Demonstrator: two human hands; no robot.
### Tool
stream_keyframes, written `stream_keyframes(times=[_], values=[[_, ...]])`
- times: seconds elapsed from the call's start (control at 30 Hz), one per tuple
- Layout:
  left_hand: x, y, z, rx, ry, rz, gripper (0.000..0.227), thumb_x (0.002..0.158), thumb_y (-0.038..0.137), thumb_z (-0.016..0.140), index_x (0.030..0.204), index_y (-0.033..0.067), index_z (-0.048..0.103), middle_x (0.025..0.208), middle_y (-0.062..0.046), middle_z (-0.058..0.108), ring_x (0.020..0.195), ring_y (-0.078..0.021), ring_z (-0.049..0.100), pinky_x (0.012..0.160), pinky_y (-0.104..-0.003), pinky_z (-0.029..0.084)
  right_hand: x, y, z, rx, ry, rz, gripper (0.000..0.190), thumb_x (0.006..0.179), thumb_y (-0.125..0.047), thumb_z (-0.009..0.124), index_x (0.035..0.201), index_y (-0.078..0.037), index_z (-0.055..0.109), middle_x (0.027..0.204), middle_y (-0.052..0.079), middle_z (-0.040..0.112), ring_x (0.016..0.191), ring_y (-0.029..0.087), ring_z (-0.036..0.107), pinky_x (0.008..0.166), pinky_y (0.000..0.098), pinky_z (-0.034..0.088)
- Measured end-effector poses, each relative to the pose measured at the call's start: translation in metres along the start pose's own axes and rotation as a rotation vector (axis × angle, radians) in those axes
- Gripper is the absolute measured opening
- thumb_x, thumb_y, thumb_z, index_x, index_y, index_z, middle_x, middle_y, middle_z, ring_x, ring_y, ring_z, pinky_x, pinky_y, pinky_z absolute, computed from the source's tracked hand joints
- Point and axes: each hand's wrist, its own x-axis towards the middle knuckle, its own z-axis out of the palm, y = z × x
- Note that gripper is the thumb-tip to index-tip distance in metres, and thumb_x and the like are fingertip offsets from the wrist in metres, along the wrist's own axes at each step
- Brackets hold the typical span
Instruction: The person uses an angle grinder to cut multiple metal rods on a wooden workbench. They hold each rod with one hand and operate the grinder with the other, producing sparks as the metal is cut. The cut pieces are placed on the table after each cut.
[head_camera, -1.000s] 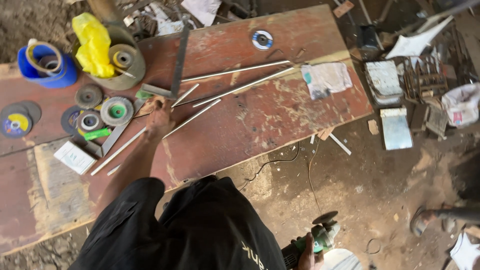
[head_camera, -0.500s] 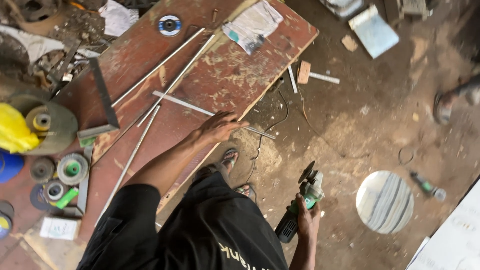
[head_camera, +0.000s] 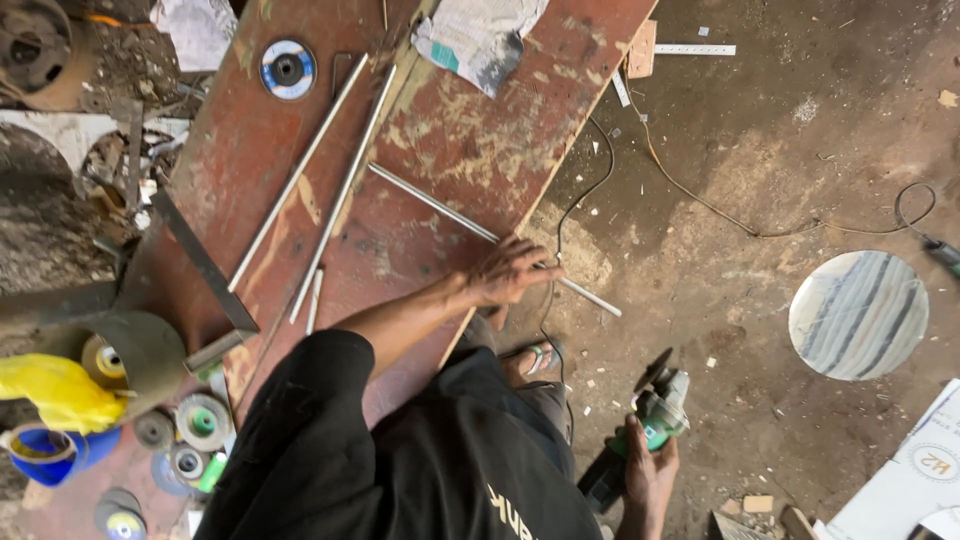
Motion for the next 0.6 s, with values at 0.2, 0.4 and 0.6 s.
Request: stream_keyframes(times=[0.2,0.4,0.6], values=[[-0.008,-0.041,-0.019,0.022,-0.02,-0.025,0.086,0.087,0.004,0.078,0.166,0.0318,0.059,0.137,-0.01,0.066,0.116,-0.0289,0.06,0.096,-0.05,0.048,0.004,-0.006,0.015,0.033,0.036,0.001,0.048,0.104,-0.026,0.081,0.138,0.0,0.061,0.111,0.025,0.074,0.088,0.036,0.074,0.084,0.0504,0.064],[-0.031,-0.055,-0.051,0.048,-0.027,-0.07,0.078,0.093,-0.001,0.069,0.163,0.0306,0.064,0.133,-0.012,0.071,0.115,-0.0275,0.064,0.1,-0.05,0.051,0.002,0.006,0.001,0.025,0.033,-0.054,0.045,0.105,-0.026,0.081,0.134,0.002,0.061,0.103,0.026,0.073,0.082,0.037,0.074,0.078,0.0504,0.065],[-0.049,-0.036,-0.129,0.057,0.055,-0.08,0.064,0.073,0.014,0.091,0.137,0.0179,0.08,0.136,-0.012,0.069,0.121,-0.034,0.069,0.106,-0.054,0.056,-0.026,0.003,0.009,0.058,0.04,-0.018,0.043,0.104,-0.028,0.08,0.136,-0.003,0.066,0.107,0.016,0.074,0.089,0.029,0.074,0.082,0.0462,0.064]])
